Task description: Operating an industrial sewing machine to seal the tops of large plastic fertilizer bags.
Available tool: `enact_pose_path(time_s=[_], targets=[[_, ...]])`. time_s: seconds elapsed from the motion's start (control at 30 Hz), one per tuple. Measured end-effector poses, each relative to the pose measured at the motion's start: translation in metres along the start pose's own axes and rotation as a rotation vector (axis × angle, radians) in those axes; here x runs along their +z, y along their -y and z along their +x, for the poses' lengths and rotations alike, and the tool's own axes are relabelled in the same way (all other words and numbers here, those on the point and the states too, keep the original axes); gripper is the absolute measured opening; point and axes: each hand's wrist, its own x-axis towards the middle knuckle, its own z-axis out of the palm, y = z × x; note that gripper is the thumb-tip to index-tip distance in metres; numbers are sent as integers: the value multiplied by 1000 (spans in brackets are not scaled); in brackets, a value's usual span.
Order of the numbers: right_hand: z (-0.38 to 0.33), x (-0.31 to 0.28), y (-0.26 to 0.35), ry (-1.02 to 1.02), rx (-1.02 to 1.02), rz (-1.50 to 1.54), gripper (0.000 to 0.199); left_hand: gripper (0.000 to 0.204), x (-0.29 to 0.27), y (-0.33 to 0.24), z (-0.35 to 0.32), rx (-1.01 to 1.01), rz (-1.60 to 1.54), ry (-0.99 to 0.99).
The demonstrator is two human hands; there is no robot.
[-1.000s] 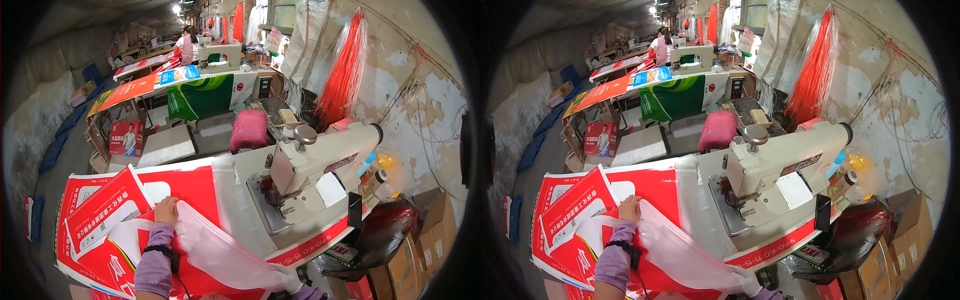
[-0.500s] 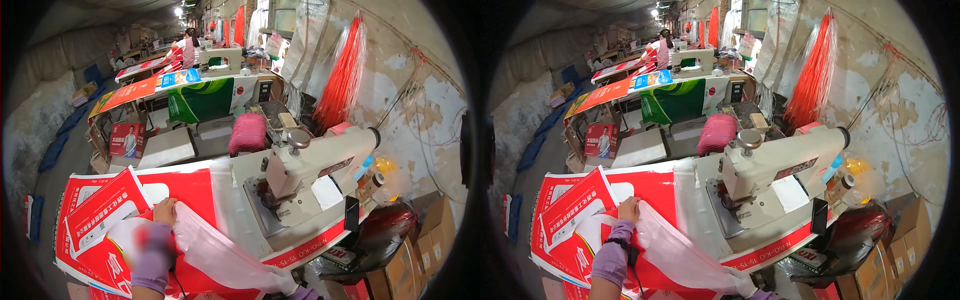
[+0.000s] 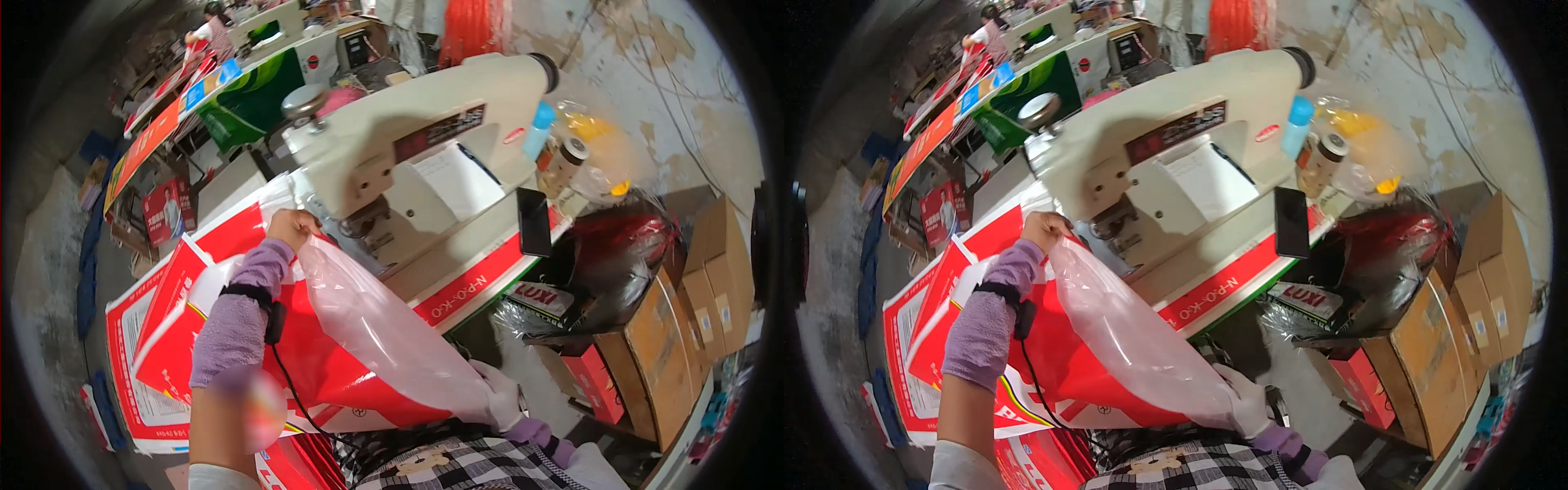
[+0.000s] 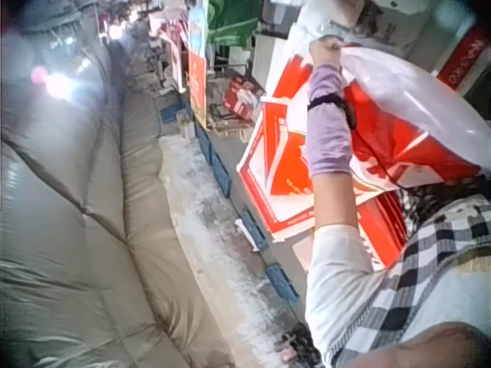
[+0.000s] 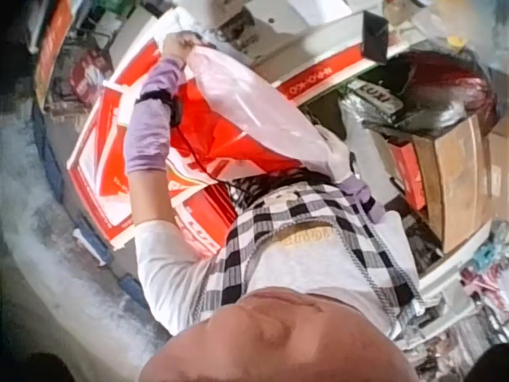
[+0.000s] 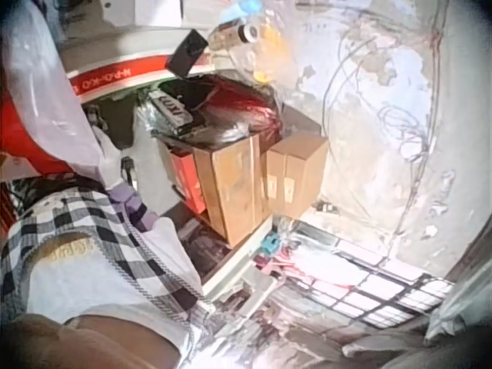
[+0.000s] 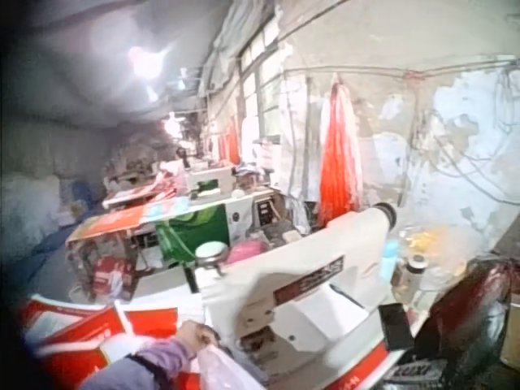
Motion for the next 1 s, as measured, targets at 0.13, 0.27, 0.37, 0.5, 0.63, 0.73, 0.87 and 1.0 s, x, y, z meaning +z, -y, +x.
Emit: enact_pose_path(time_s=[0.13,0.27,0.37,0.5,0.63,0.73,0.87,1.0], targets=[[-2,-45,-36,85,-197,-653,28,26,41,-20,12,170,197,-85],[17,-49,-74,76,-111,-434,25,38,37,-32,7,280,365,-75],[-5,-48,-72,123,262,-169,23,42,20,-47,13,105,390,293],[7,-27,-63,182,110,-52,30,25,13,1,-8,151,444,-17],[56,16,-40,223,-110,-447,36,23,48,-73,1,32,948,149],[104,50,-16,76,-171,-246,35,34,26,-98,-17,-79,1007,843],[181,85,9,7,-248,-338,33,26,-74,-38,-69,-43,1139,591],[213,112,3,217,-71,207,37,21,-149,-63,-169,255,1119,573]])
